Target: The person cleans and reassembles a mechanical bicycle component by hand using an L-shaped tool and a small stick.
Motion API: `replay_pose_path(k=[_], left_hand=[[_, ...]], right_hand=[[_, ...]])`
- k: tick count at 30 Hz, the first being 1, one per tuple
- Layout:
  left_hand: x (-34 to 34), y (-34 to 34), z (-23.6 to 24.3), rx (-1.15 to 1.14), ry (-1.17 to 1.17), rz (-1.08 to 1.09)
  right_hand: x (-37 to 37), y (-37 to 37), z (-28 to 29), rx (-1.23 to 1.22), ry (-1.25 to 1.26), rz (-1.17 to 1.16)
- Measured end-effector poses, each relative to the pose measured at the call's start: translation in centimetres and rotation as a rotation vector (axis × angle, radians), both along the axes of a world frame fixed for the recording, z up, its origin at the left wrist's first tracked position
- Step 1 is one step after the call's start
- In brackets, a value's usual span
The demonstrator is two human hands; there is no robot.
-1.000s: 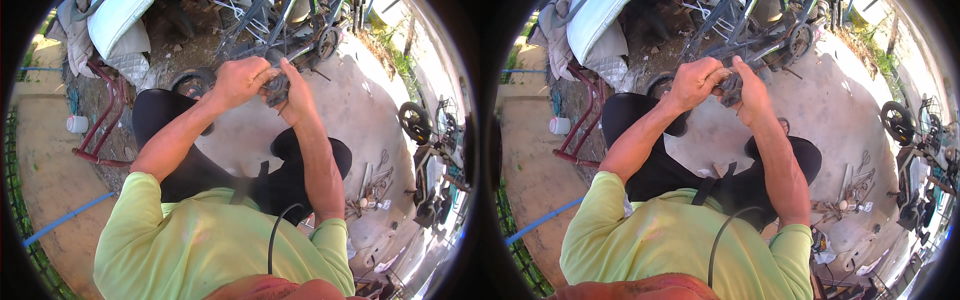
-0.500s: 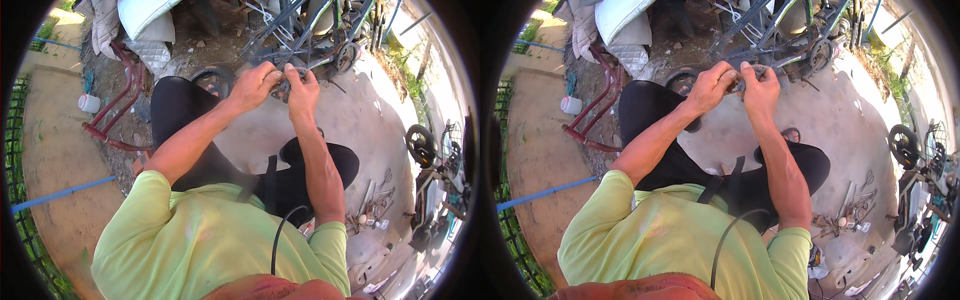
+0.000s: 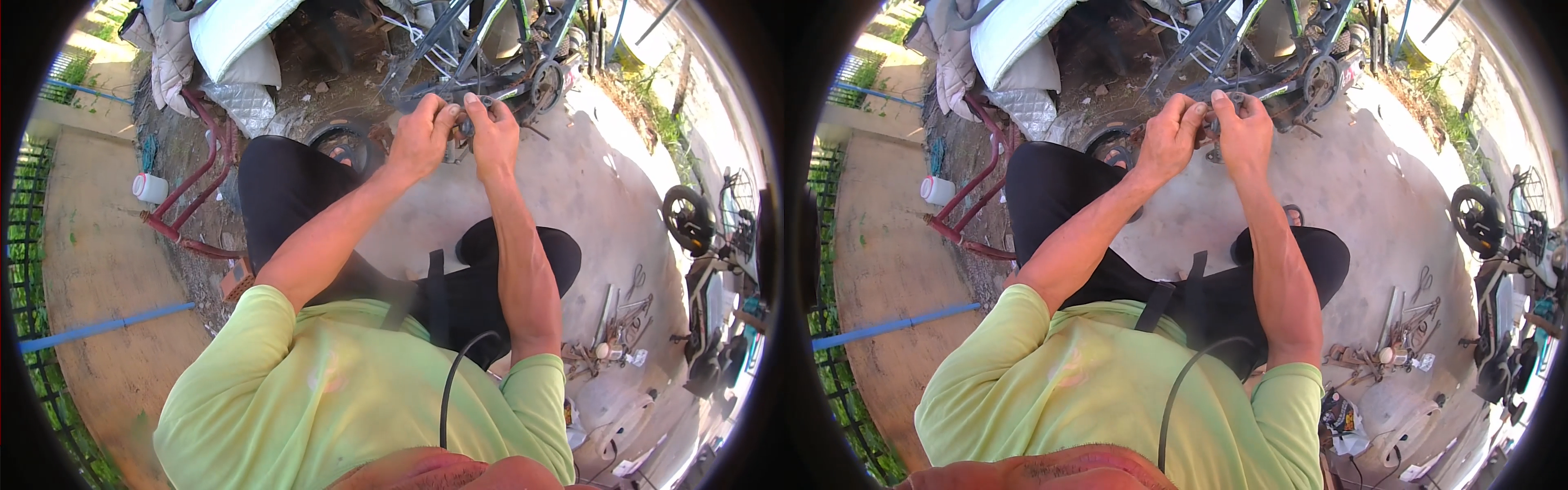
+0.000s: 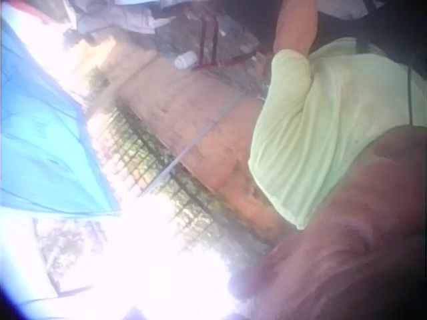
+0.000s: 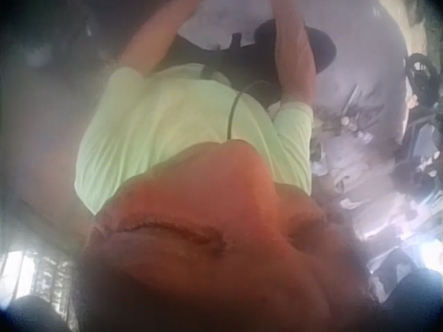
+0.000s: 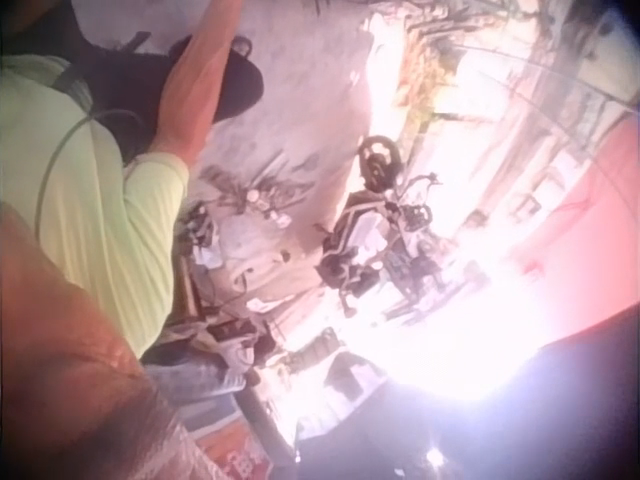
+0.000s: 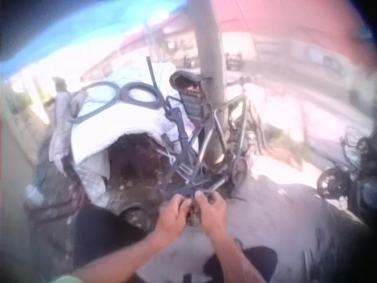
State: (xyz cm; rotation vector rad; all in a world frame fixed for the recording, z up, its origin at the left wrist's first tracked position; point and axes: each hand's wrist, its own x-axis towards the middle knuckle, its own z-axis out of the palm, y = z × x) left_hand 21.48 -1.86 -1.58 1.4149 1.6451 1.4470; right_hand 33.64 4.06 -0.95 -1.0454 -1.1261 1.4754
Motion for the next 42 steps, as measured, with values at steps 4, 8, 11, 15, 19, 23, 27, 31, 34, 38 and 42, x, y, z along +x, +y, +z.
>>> replay_pose_path(k=[4, 8, 11, 15, 19, 23, 27, 31, 34, 38, 42], left_hand=[[1.4, 1.9, 0.9, -0.042, 0.02, -0.042], [3.6, 4.4, 1.4, 0.028, 0.127, -0.037], [4.9, 5.9, 1.4, -0.003, 0.149, -0.006], [7.7, 7.0, 2.6, -0.038, 0.192, 0.027], [9.5, 8.1, 1.4, -0.168, 0.186, 0.048], [10.0, 10.4, 0.2, -0.159, 0.319, 0.137], [9.7, 8.9, -1.7, -0.243, 0.35, 0.058], [8.0, 6.6, 0.8, -0.17, 0.176, -0.064], [7.2, 5.1, 1.9, -0.129, 0.177, -0.16], [5.4, 2.7, 1.0, -0.088, 0.041, -0.209], [3.2, 0.6, 1.1, -0.191, -0.05, -0.221]], right_hand=[[1.4, 1.6, 0.5, 0.026, -0.153, -0.107], [2.8, 3.8, 0.1, -0.014, -0.101, -0.235], [3.6, 5.1, -0.1, -0.076, -0.081, -0.258], [5.6, 6.2, -0.1, -0.038, -0.067, -0.328], [6.8, 6.4, -0.8, -0.033, -0.092, -0.444], [7.3, 6.4, 0.3, -0.036, -0.186, -0.424], [7.7, 5.9, -3.3, -0.09, -0.051, -0.385], [7.7, 4.4, -1.8, -0.076, -0.073, -0.339], [8.1, 2.9, -1.3, -0.091, -0.009, -0.28], [7.1, 0.1, -0.4, -0.042, -0.018, -0.135], [5.3, -1.0, -2.1, -0.078, 0.105, -0.054]])
